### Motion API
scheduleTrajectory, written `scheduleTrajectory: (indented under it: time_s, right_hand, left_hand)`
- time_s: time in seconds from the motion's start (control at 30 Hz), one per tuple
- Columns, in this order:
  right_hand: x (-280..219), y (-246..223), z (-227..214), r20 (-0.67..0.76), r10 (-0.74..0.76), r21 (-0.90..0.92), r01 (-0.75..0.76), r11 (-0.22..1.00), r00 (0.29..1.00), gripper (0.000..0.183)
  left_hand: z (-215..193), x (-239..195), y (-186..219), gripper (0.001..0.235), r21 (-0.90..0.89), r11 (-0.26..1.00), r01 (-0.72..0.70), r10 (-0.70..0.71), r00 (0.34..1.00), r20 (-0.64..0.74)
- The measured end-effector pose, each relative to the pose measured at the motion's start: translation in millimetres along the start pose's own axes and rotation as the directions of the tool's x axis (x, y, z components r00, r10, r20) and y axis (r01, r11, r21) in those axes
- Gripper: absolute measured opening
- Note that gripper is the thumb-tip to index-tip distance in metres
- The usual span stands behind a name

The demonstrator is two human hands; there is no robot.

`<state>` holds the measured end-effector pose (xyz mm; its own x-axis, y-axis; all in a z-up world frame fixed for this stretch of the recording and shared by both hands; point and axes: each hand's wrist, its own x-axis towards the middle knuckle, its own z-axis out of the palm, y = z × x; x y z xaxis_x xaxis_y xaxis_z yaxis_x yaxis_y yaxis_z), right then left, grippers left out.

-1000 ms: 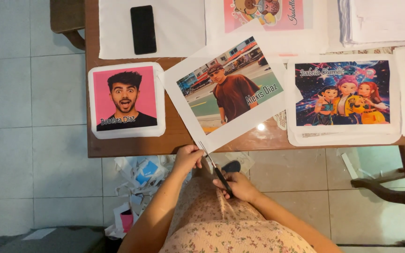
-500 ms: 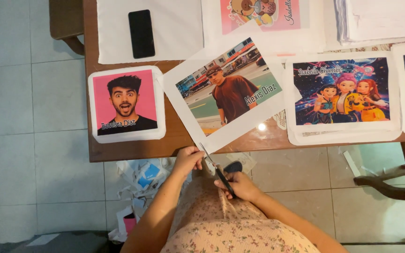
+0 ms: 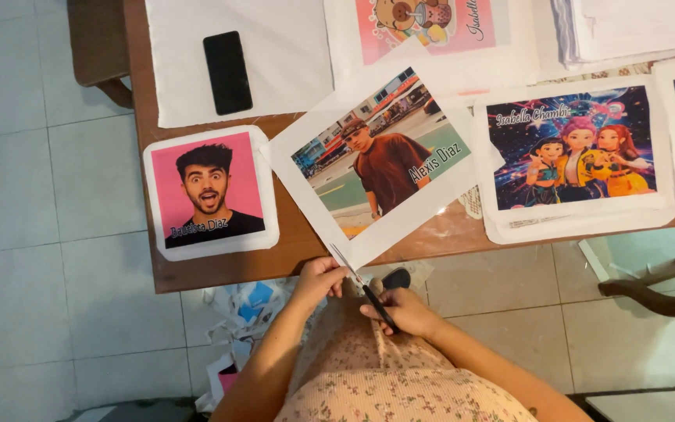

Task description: Cutting out printed images from paper sheets using scissors on a work table.

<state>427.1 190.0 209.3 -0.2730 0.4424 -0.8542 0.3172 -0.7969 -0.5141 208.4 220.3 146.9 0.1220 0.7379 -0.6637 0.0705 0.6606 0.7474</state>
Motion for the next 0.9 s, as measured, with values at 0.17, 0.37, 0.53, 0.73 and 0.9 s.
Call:
scheduleTrajectory:
  time_s: [0.17,0.37,0.53,0.73,0.9]
  right_hand:
    - [6.3,-0.2,0.2,0.011,-0.007,-0.044,0.008,0.999,1.0,0.042]
    - [3.0,-2.5,1.9,-0.028,0.0,-0.036,-0.001,0.999,1.0,0.041]
    - [-0.2,-21.5,2.0,-0.018,-0.005,-0.025,0.005,1.0,1.0,0.041]
    - [3.4,-16.7,4.2,-0.044,0.015,-0.038,-0.017,0.999,0.999,0.039]
    - [-4.9,-38.5,3.4,-0.033,0.034,-0.074,-0.037,0.997,0.999,0.044]
  left_hand:
    - [2.2,-6.6,15.7,0.01,-0.02,1.0,-0.012,0.013,0.999,0.037]
    - [-1.5,-2.8,12.1,0.011,-0.017,0.999,-0.033,0.034,0.997,0.075]
    - [-0.8,-10.6,25.1,0.01,0.049,0.998,-0.039,0.033,0.992,0.121]
    - [-0.7,-7.7,22.5,0.011,0.113,0.992,-0.062,0.046,0.989,0.143]
    - [-3.2,-4.5,14.7,0.011,0.194,0.977,-0.087,0.056,0.986,0.159]
